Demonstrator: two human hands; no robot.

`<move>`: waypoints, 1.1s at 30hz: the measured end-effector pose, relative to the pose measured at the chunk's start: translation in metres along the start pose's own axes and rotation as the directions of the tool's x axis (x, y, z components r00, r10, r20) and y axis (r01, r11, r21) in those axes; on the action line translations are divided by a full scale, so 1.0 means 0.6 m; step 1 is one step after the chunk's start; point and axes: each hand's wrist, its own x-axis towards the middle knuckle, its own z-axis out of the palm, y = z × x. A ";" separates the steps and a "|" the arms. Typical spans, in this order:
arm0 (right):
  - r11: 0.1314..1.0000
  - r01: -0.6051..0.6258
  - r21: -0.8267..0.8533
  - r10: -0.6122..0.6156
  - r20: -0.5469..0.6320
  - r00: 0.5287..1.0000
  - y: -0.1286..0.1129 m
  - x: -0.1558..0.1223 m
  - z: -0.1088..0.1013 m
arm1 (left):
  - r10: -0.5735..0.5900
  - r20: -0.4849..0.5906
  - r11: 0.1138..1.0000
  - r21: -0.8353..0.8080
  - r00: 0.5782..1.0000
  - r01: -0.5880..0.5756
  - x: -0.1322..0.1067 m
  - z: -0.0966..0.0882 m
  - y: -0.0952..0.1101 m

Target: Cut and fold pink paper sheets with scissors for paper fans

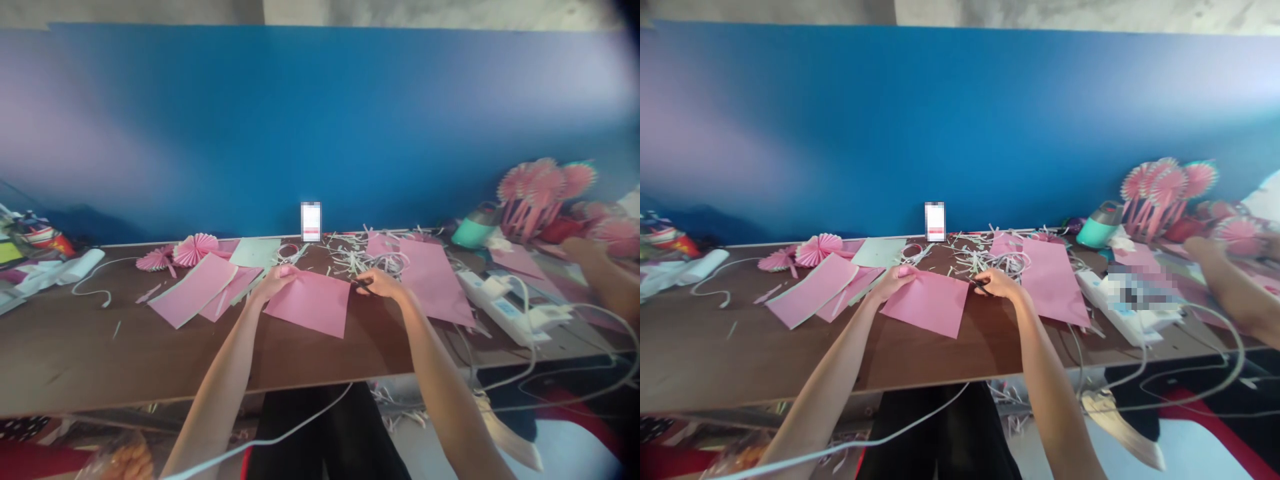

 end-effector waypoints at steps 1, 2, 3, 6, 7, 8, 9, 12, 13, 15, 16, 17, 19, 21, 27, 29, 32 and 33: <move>1.000 0.004 -0.003 -0.004 0.007 1.000 0.001 -0.001 -0.001 | 0.007 0.010 1.000 0.003 1.000 -0.008 0.000 0.000 0.000; 1.000 0.009 -0.005 -0.009 0.014 1.000 0.002 -0.002 -0.002 | 0.011 0.018 1.000 0.005 1.000 -0.011 0.000 -0.001 0.000; 1.000 0.012 -0.005 -0.012 0.024 1.000 0.003 -0.003 -0.003 | 0.011 0.021 1.000 0.005 1.000 -0.011 0.000 -0.001 0.000; 1.000 0.011 0.005 -0.011 0.050 0.999 0.006 -0.004 -0.006 | 0.011 0.020 1.000 -0.003 1.000 -0.011 0.000 -0.001 0.000; 1.000 0.008 0.010 -0.009 0.058 0.998 0.007 -0.004 -0.007 | 0.012 0.020 1.000 -0.006 1.000 -0.012 0.000 -0.001 0.000; 1.000 0.004 0.016 -0.005 0.068 0.998 0.007 -0.004 -0.007 | 0.013 0.020 1.000 -0.008 1.000 -0.013 0.001 -0.002 0.000; 1.000 0.001 0.023 -0.003 0.079 0.997 0.007 -0.003 -0.007 | 0.014 0.024 1.000 -0.006 1.000 -0.014 0.001 -0.002 0.000; 0.999 0.008 0.039 -0.012 0.095 0.995 0.005 -0.004 -0.006 | 0.025 0.021 1.000 0.017 0.999 -0.025 0.002 -0.002 -0.002; 0.999 0.008 0.041 -0.012 0.096 0.995 0.004 -0.004 -0.005 | 0.029 0.016 0.999 0.026 0.999 -0.030 0.003 -0.002 -0.002; 0.999 0.004 0.040 -0.008 0.100 0.995 0.004 -0.004 -0.003 | 0.036 0.011 0.999 0.035 0.999 -0.037 0.003 -0.001 -0.003; 0.999 0.004 0.039 -0.008 0.103 0.995 0.004 -0.004 -0.003 | 0.038 0.010 0.999 0.034 0.999 -0.038 0.003 -0.001 -0.003; 0.999 0.005 0.038 -0.009 0.107 0.994 0.005 -0.004 -0.003 | 0.039 0.009 0.999 0.033 0.999 -0.039 0.003 -0.001 -0.003; 0.999 0.008 0.033 -0.011 0.108 0.994 0.006 -0.005 -0.003 | 0.039 0.014 0.999 0.030 0.999 -0.040 0.002 0.000 -0.002; 1.000 0.009 0.029 -0.012 0.102 0.995 0.007 -0.006 -0.004 | 0.035 0.020 0.999 0.030 0.999 -0.035 0.001 0.000 -0.001; 0.999 0.024 0.027 -0.026 0.108 0.994 -0.002 -0.010 -0.005 | 0.016 0.021 0.999 0.042 1.000 -0.016 0.000 0.000 0.001; 1.000 0.020 0.017 -0.022 0.112 0.994 -0.004 -0.011 -0.004 | 0.012 0.019 0.999 0.044 1.000 -0.012 0.001 0.001 0.000; 1.000 0.029 -0.004 -0.029 0.103 0.994 -0.005 -0.010 -0.003 | 0.027 0.000 0.999 0.045 1.000 -0.027 0.001 0.001 -0.001; 1.000 0.030 -0.010 -0.029 0.095 0.995 -0.005 -0.010 -0.003 | 0.034 -0.007 0.998 0.048 0.999 -0.034 0.001 0.002 -0.002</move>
